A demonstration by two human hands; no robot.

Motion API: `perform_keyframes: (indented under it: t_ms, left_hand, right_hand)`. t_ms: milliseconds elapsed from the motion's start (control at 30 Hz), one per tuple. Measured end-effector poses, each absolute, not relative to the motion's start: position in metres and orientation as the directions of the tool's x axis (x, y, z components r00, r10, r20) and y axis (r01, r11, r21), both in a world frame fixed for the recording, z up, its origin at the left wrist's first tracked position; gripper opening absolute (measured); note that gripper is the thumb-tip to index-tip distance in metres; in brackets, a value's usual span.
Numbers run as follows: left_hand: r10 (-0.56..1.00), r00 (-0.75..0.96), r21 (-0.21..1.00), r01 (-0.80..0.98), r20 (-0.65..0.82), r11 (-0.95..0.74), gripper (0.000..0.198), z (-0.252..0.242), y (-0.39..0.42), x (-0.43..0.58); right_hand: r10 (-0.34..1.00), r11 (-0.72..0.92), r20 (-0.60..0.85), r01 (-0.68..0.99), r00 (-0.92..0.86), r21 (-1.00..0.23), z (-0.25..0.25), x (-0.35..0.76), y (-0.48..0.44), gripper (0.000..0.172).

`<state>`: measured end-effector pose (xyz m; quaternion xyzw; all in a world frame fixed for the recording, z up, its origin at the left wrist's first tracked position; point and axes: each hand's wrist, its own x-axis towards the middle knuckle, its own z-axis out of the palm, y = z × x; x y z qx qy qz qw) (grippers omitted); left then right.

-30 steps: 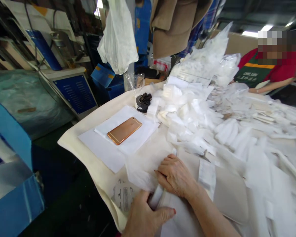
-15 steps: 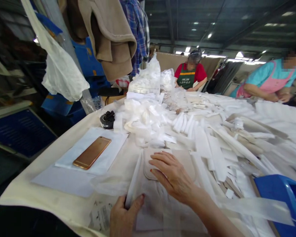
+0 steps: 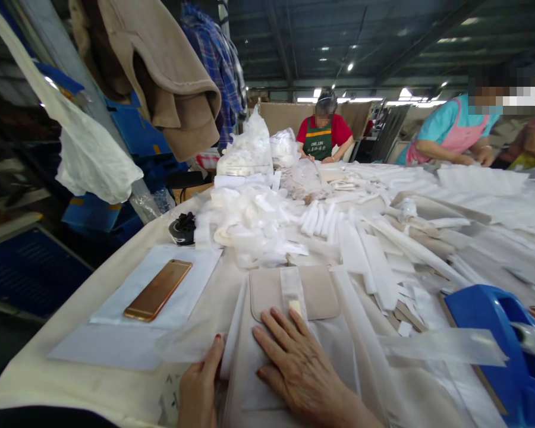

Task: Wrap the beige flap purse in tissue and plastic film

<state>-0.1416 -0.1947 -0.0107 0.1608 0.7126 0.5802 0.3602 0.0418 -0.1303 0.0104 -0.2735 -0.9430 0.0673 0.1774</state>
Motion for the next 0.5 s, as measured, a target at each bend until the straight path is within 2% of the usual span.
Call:
perform_keyframes:
  t_ms: [67,233,400,500]
  left_hand:
    - [0.603,-0.71,0.931,-0.244,-0.363,0.273,0.039,-0.008,-0.195,-0.139]
    - [0.569,-0.781,0.956,-0.12,-0.258,0.269,0.044,-0.001,-0.201,-0.139]
    - [0.476,-0.854,0.978,-0.183,-0.211,0.104,0.028,-0.003,-0.2,-0.152]
    - [0.483,-0.87,0.989,-0.024,-0.094,0.148,0.027,0.009,-0.202,-0.152]
  right_hand:
    - [0.549,0.835,0.294,0.5,-0.783,-0.229,0.01,0.041,-0.131,0.049]
    - [0.551,0.835,0.337,0.503,-0.764,-0.224,0.008,0.039,-0.132,0.049]
    - [0.521,0.853,0.334,0.498,-0.786,-0.159,0.005,0.039,-0.131,0.051]
    - [0.518,0.854,0.352,0.494,-0.779,-0.163,0.004,0.039,-0.13,0.052]
